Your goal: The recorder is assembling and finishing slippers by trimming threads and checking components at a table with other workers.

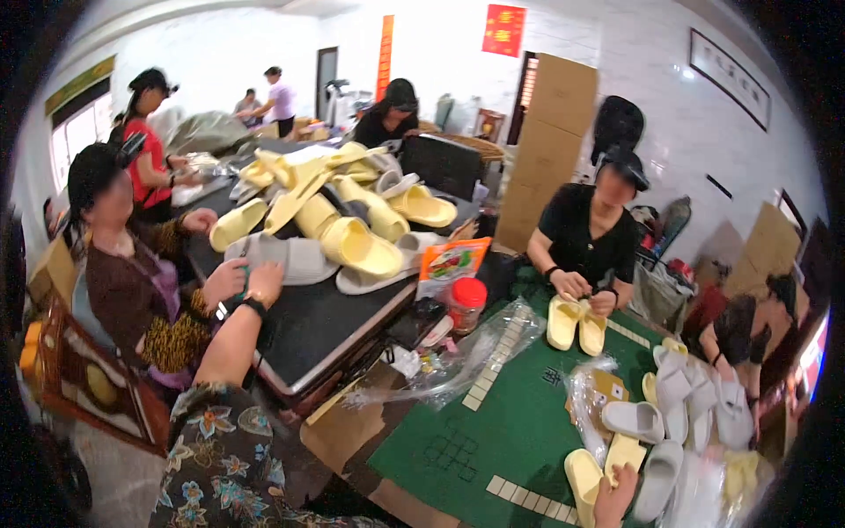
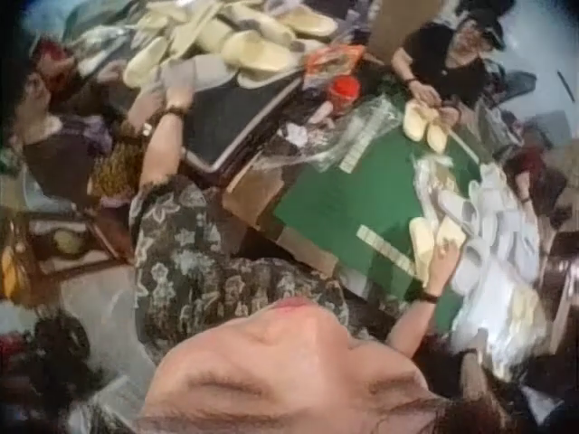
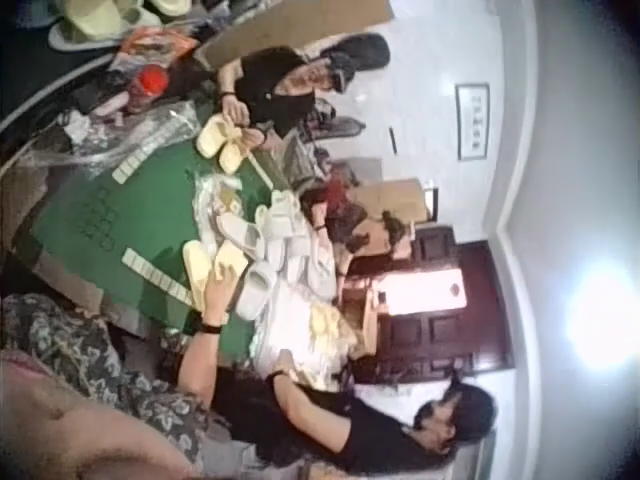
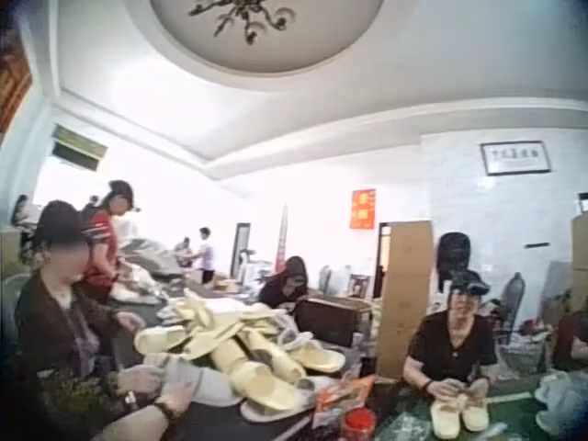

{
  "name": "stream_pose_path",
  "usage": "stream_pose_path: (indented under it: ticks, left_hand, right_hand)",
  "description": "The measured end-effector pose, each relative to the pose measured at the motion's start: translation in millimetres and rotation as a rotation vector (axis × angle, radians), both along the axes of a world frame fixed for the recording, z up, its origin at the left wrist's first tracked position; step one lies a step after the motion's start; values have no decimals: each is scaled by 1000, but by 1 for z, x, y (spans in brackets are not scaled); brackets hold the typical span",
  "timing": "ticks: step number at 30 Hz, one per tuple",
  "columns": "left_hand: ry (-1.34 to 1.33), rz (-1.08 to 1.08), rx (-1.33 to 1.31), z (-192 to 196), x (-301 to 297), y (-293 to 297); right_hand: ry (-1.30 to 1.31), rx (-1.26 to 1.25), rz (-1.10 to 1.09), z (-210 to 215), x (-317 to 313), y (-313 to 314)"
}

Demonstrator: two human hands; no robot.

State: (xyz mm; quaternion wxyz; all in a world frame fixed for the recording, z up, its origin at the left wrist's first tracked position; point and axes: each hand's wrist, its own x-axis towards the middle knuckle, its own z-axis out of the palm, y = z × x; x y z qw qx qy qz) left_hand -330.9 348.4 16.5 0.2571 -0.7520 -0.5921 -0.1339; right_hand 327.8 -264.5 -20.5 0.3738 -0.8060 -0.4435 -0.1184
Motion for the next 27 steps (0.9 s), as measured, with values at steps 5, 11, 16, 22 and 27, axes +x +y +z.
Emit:
stream_pose_path:
  ticks: [5, 11, 16, 22, 27]
  left_hand:
    - [61, 22, 4, 26, 14, -22]
    - [-122, -58, 59, 61, -10, -109]
    - [-322, -129, 65, 82, -1, -170]
    - [-452, -406, -57, 90, 74, -249]
    - [-265, -846, -237, 65, 153, -307]
  right_hand:
    - [242, 477, -115, 47, 71, -1]
    - [162, 958, -102, 229, 4, 35]
    - [282, 544, 85, 152, -47, 99]
    - [833, 129, 565, 70, -152, 155]
    - [1374, 58, 741, 51, -205, 159]
